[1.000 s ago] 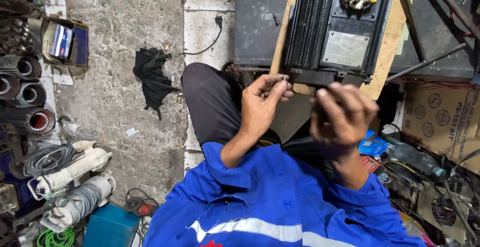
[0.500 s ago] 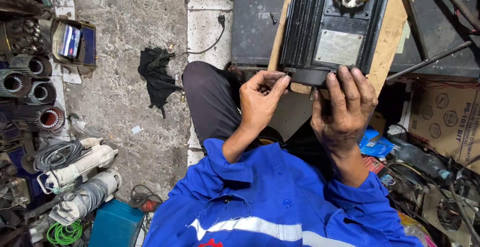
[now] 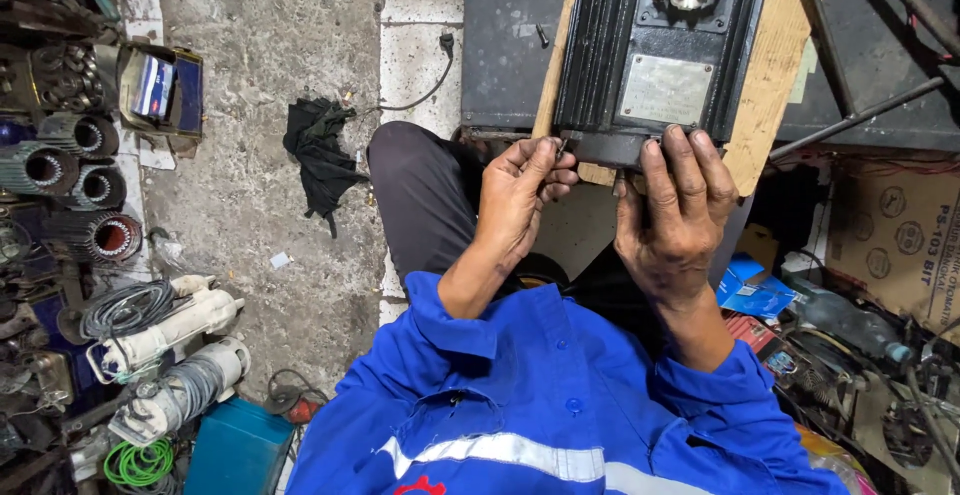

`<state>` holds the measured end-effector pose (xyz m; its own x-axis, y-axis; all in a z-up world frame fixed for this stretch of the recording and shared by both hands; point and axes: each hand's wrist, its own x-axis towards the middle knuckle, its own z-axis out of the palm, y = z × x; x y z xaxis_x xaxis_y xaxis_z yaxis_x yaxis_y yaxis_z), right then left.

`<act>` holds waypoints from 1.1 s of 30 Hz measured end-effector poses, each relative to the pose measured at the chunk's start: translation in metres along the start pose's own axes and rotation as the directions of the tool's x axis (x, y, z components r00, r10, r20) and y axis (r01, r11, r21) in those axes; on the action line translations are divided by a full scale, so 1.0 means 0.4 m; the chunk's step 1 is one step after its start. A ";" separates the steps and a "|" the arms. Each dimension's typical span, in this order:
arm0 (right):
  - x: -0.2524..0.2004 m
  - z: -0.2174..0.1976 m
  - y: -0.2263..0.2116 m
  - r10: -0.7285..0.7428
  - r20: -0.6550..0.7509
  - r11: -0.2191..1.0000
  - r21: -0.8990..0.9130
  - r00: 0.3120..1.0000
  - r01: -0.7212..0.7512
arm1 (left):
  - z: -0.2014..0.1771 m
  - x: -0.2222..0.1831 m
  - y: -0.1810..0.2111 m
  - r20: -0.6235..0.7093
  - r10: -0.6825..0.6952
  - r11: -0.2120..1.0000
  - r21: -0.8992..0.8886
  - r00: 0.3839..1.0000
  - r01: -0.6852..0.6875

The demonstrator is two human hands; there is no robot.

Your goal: Assembling and adjusting an electric motor using a hammer, screwdriver, and pliers.

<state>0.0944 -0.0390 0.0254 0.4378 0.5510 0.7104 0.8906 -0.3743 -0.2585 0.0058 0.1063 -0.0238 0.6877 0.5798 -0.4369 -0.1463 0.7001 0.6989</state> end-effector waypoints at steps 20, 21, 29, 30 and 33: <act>-0.013 0.008 0.000 0.028 0.014 0.998 0.051 1.000 -0.029 | 0.037 -0.032 0.032 0.031 0.462 0.789 0.442 0.886 -0.427; -0.013 0.006 -0.001 0.029 0.017 0.998 0.052 0.999 -0.029 | 0.034 -0.030 0.029 0.039 0.489 0.749 0.493 0.871 -0.443; -0.008 0.009 0.000 0.011 -0.011 0.999 0.036 1.000 -0.010 | 0.065 -0.035 0.053 0.092 0.621 0.585 0.606 0.778 -0.539; -0.009 0.010 0.001 0.010 -0.011 0.999 0.035 1.000 -0.009 | 0.064 -0.034 0.051 0.074 0.605 0.616 0.588 0.793 -0.525; -0.009 0.010 0.003 0.007 -0.012 1.000 0.030 1.000 -0.007 | 0.057 -0.020 0.037 0.035 0.570 0.681 0.539 0.821 -0.496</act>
<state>0.0945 -0.0386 0.0197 0.4424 0.5398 0.7161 0.8910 -0.3555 -0.2825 0.0143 0.1026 0.0030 0.5059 0.8606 0.0595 -0.0569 -0.0355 0.9977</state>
